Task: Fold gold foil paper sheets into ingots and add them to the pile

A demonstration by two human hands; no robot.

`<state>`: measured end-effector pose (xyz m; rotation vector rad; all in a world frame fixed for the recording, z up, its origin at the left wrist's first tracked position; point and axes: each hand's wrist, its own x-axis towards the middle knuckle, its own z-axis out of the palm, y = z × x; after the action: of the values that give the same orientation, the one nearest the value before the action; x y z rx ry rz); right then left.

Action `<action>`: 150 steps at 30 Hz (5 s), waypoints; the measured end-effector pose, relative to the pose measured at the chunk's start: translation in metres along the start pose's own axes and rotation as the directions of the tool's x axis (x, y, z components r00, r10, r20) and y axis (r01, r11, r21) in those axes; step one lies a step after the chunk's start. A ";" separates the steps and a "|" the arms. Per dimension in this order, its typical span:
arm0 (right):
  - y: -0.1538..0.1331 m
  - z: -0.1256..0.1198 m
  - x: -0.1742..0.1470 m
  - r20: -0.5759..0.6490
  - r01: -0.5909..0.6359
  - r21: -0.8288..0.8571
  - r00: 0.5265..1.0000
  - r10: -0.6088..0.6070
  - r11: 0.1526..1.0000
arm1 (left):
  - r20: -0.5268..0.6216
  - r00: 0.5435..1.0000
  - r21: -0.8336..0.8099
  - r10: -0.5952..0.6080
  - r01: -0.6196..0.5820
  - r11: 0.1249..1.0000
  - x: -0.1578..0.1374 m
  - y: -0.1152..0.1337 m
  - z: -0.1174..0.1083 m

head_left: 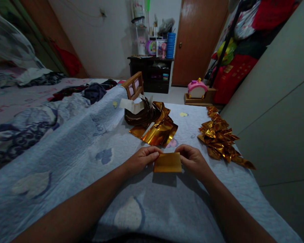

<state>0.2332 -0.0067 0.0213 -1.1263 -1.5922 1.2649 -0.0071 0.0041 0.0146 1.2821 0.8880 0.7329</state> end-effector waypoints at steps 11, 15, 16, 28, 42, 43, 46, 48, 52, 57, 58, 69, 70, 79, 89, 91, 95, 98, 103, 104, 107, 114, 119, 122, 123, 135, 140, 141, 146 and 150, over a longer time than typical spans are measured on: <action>-0.008 0.001 -0.002 -0.099 0.286 -0.092 0.950 -0.295 0.954 | 0.002 0.994 -0.089 -0.110 0.110 0.990 0.000 0.004 0.000; -0.008 0.002 -0.001 -0.066 0.350 -0.170 0.929 -0.365 0.921 | -0.013 0.993 -0.173 -0.118 0.114 0.978 0.001 0.003 0.000; -0.008 0.001 -0.001 -0.060 0.356 -0.187 0.926 -0.372 0.916 | -0.015 0.993 -0.192 -0.118 0.113 0.975 0.001 0.003 0.000; -0.004 0.006 -0.003 -0.109 0.346 -0.210 0.921 -0.373 0.914 | -0.037 0.991 -0.396 -0.125 0.100 0.913 0.003 -0.001 0.001; -0.003 0.011 -0.001 0.247 0.026 0.158 0.967 -0.065 0.987 | 0.213 0.969 -0.449 -0.122 0.208 0.869 -0.002 -0.002 0.017; -0.005 0.011 -0.001 0.249 0.040 0.162 0.965 -0.081 0.986 | 0.217 0.969 -0.445 -0.118 0.206 0.872 -0.001 -0.003 0.018; -0.008 0.010 -0.001 0.265 0.078 0.191 0.956 -0.128 0.979 | 0.224 0.968 -0.438 -0.109 0.200 0.877 -0.001 -0.005 0.019; -0.007 0.010 -0.001 0.269 0.091 0.187 0.953 -0.140 0.978 | 0.229 0.966 -0.430 -0.118 0.209 0.878 -0.001 -0.005 0.020; -0.005 0.010 0.000 0.265 0.118 0.193 0.950 -0.167 0.974 | 0.220 0.960 -0.359 -0.174 0.246 0.900 -0.004 -0.002 0.022; -0.001 0.008 -0.002 0.237 0.085 0.227 0.961 -0.140 0.970 | 0.238 0.953 -0.302 -0.188 0.257 0.918 -0.010 0.005 0.029; -0.001 0.007 -0.003 0.251 0.040 0.238 0.963 -0.101 0.970 | 0.246 0.954 -0.289 -0.174 0.243 0.926 -0.011 0.006 0.030; -0.002 0.010 -0.005 0.360 -0.094 0.066 0.931 0.064 0.993 | 0.063 0.998 -0.264 -0.024 0.040 0.964 -0.006 0.004 0.013; -0.002 0.010 -0.005 0.361 -0.076 0.021 0.930 0.063 0.997 | 0.060 0.998 -0.216 -0.025 0.038 0.976 -0.007 0.005 0.012; -0.004 0.011 -0.005 0.281 -0.156 0.078 0.951 0.128 0.985 | -0.057 0.997 -0.124 -0.058 0.051 0.991 -0.005 0.005 0.015; -0.004 0.011 0.001 0.031 -0.169 0.379 0.985 0.170 0.910 | -0.214 0.977 -0.266 0.014 -0.072 0.961 -0.004 0.010 0.019; -0.003 0.011 0.002 -0.019 -0.134 0.384 0.988 0.153 0.914 | -0.210 0.976 -0.259 0.051 -0.106 0.960 -0.006 0.010 0.021; -0.003 0.013 0.002 -0.055 -0.080 0.400 0.992 0.111 0.913 | -0.239 0.963 -0.207 0.127 -0.178 0.962 -0.008 0.009 0.023; -0.003 0.013 0.002 -0.076 -0.036 0.368 0.995 0.069 0.929 | -0.221 0.958 -0.104 0.180 -0.207 0.973 -0.008 0.008 0.021; -0.006 0.011 0.001 -0.071 -0.006 0.266 0.997 0.025 0.964 | -0.144 0.968 0.134 0.207 -0.189 0.973 -0.007 0.010 0.014; -0.006 0.011 0.001 -0.069 -0.006 0.254 0.997 0.024 0.967 | -0.135 0.975 0.117 0.179 -0.164 0.980 -0.007 0.010 0.014; -0.008 0.010 -0.001 -0.063 -0.001 0.245 0.998 0.017 0.970 | -0.106 0.991 0.025 0.080 -0.078 0.997 -0.007 0.011 0.014; -0.010 0.005 -0.006 -0.003 0.016 0.236 1.000 -0.016 0.972 | -0.210 0.978 -0.164 -0.015 -0.020 0.986 -0.003 0.008 0.013; -0.009 0.005 -0.007 0.044 0.068 0.174 0.996 -0.076 0.982 | -0.233 0.972 -0.246 -0.034 -0.026 0.969 -0.001 0.008 0.012; -0.011 0.006 -0.006 0.066 0.174 0.089 0.981 -0.180 0.981 | -0.238 0.971 -0.257 -0.024 -0.039 0.966 -0.001 0.008 0.012; -0.012 0.007 -0.005 0.080 0.201 0.057 0.975 -0.205 0.978 | -0.240 0.970 -0.261 -0.021 -0.044 0.964 -0.001 0.008 0.012; -0.014 0.008 -0.006 0.179 0.209 0.049 0.960 -0.215 0.977 | -0.242 0.970 -0.228 0.017 -0.074 0.971 -0.003 0.010 0.014; -0.013 0.008 -0.005 0.186 0.216 0.028 0.958 -0.217 0.976 | -0.219 0.976 -0.246 0.020 -0.075 0.966 -0.003 0.010 0.014; -0.013 0.009 -0.005 0.186 0.218 0.024 0.958 -0.218 0.976 | -0.215 0.976 -0.242 0.027 -0.080 0.967 -0.003 0.010 0.014; -0.012 0.009 -0.005 0.185 0.228 0.030 0.956 -0.229 0.973 | -0.211 0.974 -0.170 0.078 -0.115 0.979 -0.003 0.007 0.014; -0.010 0.011 -0.003 0.123 0.196 0.036 0.972 -0.199 0.980 | -0.208 0.972 -0.099 0.106 -0.129 0.987 -0.005 0.006 0.016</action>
<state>0.2226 -0.0140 0.0284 -0.8634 -1.7313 1.2391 0.0041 -0.0068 0.0222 1.1823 0.9254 1.0072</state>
